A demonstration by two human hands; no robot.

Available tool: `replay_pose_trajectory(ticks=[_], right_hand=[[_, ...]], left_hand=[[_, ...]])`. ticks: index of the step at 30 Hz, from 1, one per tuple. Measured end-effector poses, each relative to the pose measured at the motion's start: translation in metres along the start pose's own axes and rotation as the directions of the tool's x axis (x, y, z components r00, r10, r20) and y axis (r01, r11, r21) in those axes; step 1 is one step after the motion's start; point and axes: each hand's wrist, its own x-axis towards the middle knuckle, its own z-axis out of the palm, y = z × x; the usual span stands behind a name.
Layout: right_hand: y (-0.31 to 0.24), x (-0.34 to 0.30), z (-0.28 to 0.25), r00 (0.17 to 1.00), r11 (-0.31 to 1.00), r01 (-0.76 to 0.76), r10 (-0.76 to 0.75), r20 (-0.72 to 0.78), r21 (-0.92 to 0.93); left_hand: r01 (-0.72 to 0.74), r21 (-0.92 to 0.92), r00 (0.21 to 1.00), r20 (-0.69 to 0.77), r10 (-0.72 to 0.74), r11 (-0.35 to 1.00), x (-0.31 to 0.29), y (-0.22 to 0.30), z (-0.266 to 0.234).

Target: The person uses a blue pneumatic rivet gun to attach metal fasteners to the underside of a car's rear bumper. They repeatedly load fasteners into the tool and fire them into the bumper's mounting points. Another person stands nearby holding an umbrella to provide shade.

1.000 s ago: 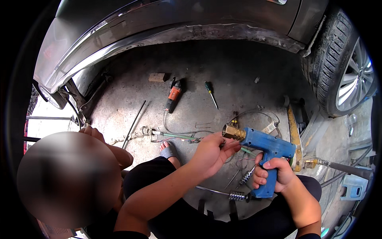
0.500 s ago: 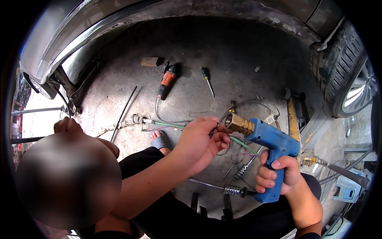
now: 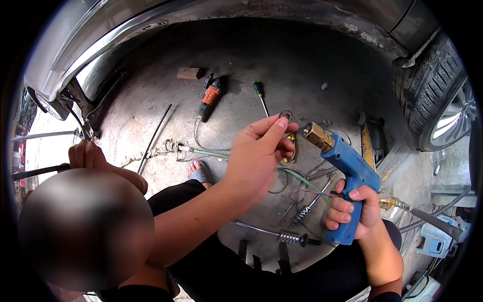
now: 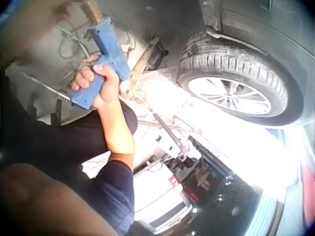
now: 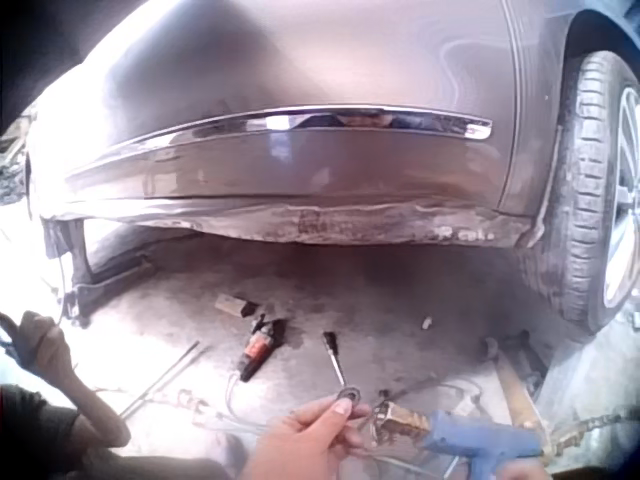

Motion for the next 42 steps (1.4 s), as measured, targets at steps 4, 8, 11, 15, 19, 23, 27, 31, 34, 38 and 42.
replay_pose_trajectory(ticks=[4,8,11,15,19,23,27,31,34,38,42], right_hand=[[-0.001,-0.006,0.0,0.999,0.999,0.043,-0.043,-0.004,-0.024],[-0.002,-0.01,-0.005,0.999,1.0,0.025,-0.024,0.021,-0.001],[-0.001,-0.013,-0.006,1.0,1.0,0.012,-0.011,0.012,-0.017],[0.0,-0.014,-0.006,1.0,0.999,-0.015,0.014,0.012,0.03],[0.001,-0.018,-0.004,0.999,0.999,-0.01,0.009,0.038,0.046],[0.0,-0.016,-0.001,1.0,0.998,-0.007,0.006,0.011,0.056],[-0.002,-0.019,0.001,1.0,0.998,0.01,-0.011,0.009,0.058],[-0.006,-0.018,0.0,1.0,0.998,0.005,-0.006,0.011,0.059],[-0.007,-0.018,0.0,0.999,0.997,0.035,-0.036,0.016,0.069],[-0.006,-0.019,0.004,0.997,0.997,0.071,-0.07,0.005,-0.021],[-0.005,-0.02,0.006,0.994,0.993,0.109,-0.109,0.004,-0.053]], left_hand=[[-0.002,0.015,0.999,0.034,0.001,1.0,-0.003,0.0,0.007],[-0.004,0.013,0.998,0.06,0.003,1.0,-0.005,-0.003,0.008],[-0.009,-0.024,0.995,0.101,0.012,1.0,-0.004,-0.004,0.005],[-0.018,-0.039,0.988,0.154,0.023,0.999,-0.005,-0.001,0.003],[-0.045,0.001,0.988,0.149,0.044,0.999,-0.004,0.003,0.016],[-0.03,-0.023,0.981,0.191,0.034,0.999,-0.003,0.009,0.02],[0.062,-0.215,0.971,0.24,-0.009,0.975,-0.001,0.013,0.02],[0.012,-0.171,0.973,0.229,0.027,0.985,0.009,0.013,0.021],[0.002,-0.103,0.976,0.217,0.021,0.995,0.01,0.015,0.024],[-0.082,-0.018,0.967,0.239,0.084,0.996,0.008,0.014,0.022],[-0.141,-0.027,0.958,0.247,0.143,0.99,0.008,0.012,0.016]])
